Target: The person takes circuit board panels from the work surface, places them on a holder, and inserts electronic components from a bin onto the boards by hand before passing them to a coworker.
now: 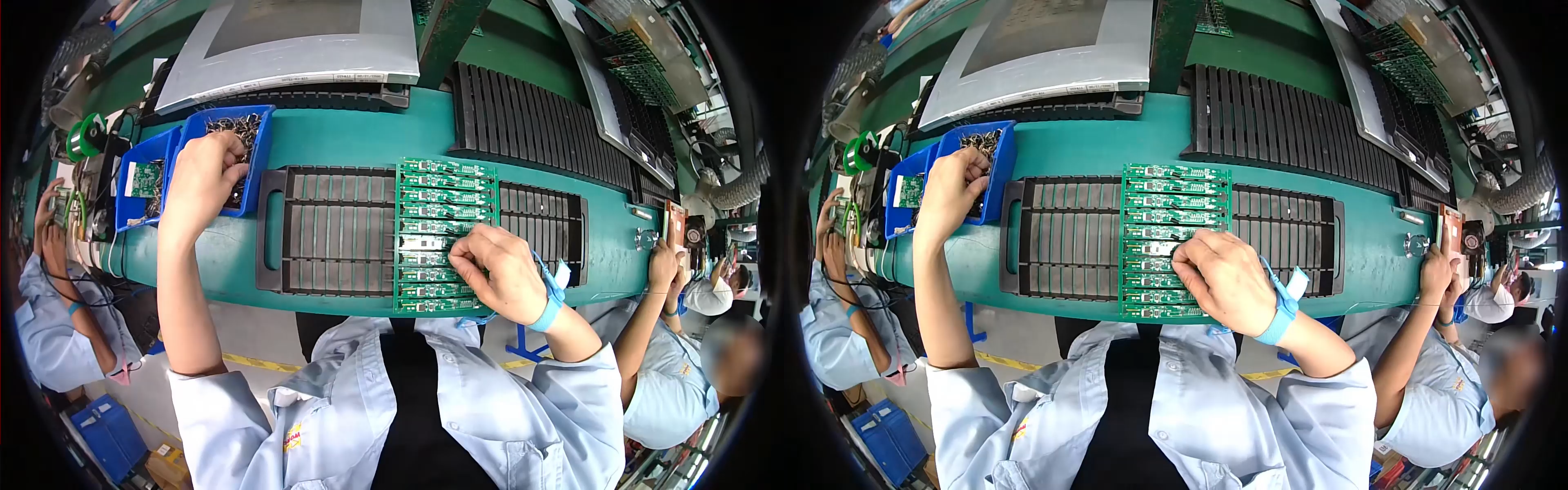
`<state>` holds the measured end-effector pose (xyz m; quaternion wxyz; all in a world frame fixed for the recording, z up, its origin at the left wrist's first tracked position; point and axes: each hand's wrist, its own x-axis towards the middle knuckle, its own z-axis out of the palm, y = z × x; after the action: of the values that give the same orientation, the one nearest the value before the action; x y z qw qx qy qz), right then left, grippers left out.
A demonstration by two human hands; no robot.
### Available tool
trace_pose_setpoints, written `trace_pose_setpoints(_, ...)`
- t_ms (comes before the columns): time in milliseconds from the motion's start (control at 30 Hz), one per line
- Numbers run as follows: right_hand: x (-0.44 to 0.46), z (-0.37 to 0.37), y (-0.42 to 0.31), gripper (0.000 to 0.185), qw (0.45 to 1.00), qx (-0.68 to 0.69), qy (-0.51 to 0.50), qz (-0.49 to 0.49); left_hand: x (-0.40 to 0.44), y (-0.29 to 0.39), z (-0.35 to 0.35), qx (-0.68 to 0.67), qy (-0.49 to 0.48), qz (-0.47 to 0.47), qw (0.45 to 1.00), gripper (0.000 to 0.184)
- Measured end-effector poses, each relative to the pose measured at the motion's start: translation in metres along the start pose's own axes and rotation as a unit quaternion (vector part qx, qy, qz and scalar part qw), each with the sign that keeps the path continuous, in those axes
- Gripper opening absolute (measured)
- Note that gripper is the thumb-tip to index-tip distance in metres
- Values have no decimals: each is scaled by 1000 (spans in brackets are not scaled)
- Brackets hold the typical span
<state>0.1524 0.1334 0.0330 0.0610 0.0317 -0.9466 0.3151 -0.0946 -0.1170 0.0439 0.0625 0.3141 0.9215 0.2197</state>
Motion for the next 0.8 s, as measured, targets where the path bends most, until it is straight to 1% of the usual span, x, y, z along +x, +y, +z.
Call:
trace_pose_setpoints(100, 1, 3, 1, 10, 1000, -9, 14, -7, -1, -1, -1, 12, 9, 17, 1000, 9)
trace_pose_setpoints(300, 0, 6, 3, 10, 1000, -17, 1, -5, -3, -1, -2, -12, 9, 24, 1000, 7)
trace_pose_setpoints(467, -2, 10, 2, 8, 996, -75, 17, -43, -3, -5, -1, -19, 30, 24, 999, 7)
trace_pose_setpoints(600, -5, 9, 2, 7, 990, -108, 14, -92, -2, -9, 1, -64, 60, 0, 996, 5)
trace_pose_setpoints(800, -6, 6, 0, 6, 995, -85, 26, -42, -3, -14, 3, -105, 84, -14, 991, 5)
